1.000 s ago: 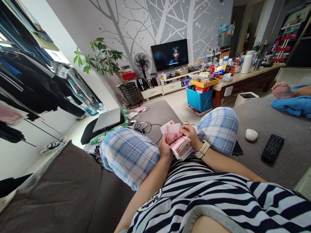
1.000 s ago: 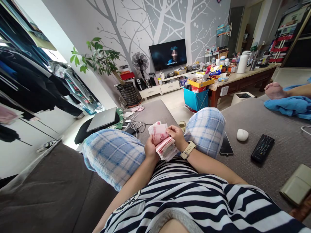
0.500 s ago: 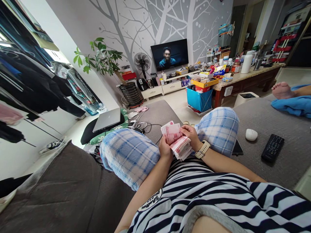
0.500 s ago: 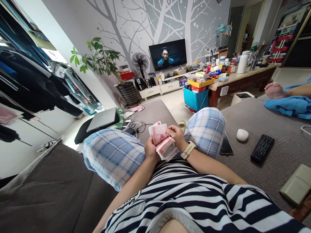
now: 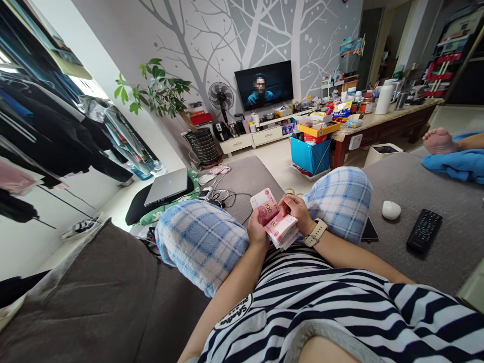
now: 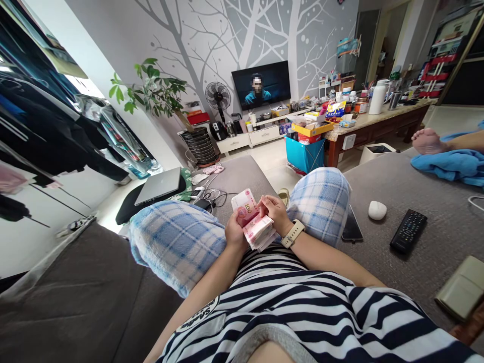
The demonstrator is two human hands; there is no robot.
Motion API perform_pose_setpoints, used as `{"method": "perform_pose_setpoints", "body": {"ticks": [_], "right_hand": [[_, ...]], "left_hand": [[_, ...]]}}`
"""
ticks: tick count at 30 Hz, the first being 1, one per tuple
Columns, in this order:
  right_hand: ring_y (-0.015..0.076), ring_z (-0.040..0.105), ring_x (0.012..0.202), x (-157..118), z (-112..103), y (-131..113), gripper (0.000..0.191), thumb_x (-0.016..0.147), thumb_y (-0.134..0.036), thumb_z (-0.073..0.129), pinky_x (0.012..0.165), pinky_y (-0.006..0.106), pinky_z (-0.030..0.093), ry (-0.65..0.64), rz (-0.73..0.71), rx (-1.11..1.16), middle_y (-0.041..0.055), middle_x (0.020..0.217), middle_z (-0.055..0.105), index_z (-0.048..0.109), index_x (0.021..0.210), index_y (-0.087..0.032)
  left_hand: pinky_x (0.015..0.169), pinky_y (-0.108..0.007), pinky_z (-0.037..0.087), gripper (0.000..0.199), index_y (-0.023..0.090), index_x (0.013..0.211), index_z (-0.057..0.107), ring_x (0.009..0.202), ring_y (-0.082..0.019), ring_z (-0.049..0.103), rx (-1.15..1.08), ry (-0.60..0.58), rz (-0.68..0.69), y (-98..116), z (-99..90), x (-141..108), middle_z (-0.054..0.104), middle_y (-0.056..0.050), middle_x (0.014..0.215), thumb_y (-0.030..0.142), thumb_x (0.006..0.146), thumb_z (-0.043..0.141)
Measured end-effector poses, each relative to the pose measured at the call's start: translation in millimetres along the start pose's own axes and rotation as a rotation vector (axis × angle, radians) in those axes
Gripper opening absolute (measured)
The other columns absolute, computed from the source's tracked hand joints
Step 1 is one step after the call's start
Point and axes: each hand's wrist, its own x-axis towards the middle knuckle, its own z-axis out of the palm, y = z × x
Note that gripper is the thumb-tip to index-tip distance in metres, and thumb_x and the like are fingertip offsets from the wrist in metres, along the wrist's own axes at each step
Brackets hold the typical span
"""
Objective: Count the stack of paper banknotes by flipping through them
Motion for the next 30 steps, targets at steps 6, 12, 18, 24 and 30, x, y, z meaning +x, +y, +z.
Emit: {"method": "perform_pose_setpoints", "body": {"ticks": [6,12,18,24,30], "right_hand": [[0.0114,0.043,0.051,2,-1,2,0.038,0.071,-0.054,0.072,0.053,0.028,0.035,0.032,-0.023,-0.059,-0.0034,0.052,0.051,0.056,0.063,-0.021],[0.0118,0.044,0.058,6,-3,9,0.037,0.065,-0.051,0.076,0.056,0.027,0.037,0.089,-0.013,-0.095,-0.0037,0.062,0.053,0.056,0.067,-0.02],[0.0126,0.047,0.061,5,-3,8,0.027,0.067,-0.043,0.073,0.057,0.026,0.038,0.054,0.034,-0.082,-0.0018,0.065,0.058,0.063,0.069,-0.018],[0.0129,0.048,0.061,6,-3,8,0.025,0.067,-0.043,0.072,0.057,0.026,0.038,0.053,0.033,-0.081,-0.0019,0.064,0.058,0.064,0.068,-0.019],[0.013,0.048,0.06,7,-4,8,0.028,0.067,-0.045,0.072,0.058,0.027,0.038,0.041,0.042,-0.088,-0.0019,0.064,0.057,0.063,0.068,-0.019]], "left_hand": [[0.079,-0.034,0.053,0.011,0.016,0.078,0.068,0.074,-0.019,0.069,0.017,0.014,0.0,7,6.7,-6,0.072,-0.005,0.079,0.026,0.075,0.065],[0.072,-0.029,0.052,0.014,0.016,0.07,0.067,0.068,-0.017,0.066,0.035,-0.077,0.026,14,10.4,-14,0.069,-0.002,0.071,0.029,0.068,0.07],[0.073,-0.031,0.051,0.015,0.017,0.069,0.066,0.068,-0.018,0.065,0.046,-0.124,0.013,15,11.8,-16,0.068,-0.002,0.07,0.03,0.065,0.073],[0.073,-0.031,0.051,0.016,0.016,0.069,0.067,0.069,-0.018,0.065,0.06,-0.099,0.037,16,11.6,-15,0.069,-0.002,0.071,0.031,0.067,0.072],[0.072,-0.029,0.051,0.015,0.015,0.069,0.068,0.069,-0.017,0.066,0.073,-0.045,0.04,13,9.9,-11,0.07,-0.002,0.071,0.03,0.07,0.072]]}}
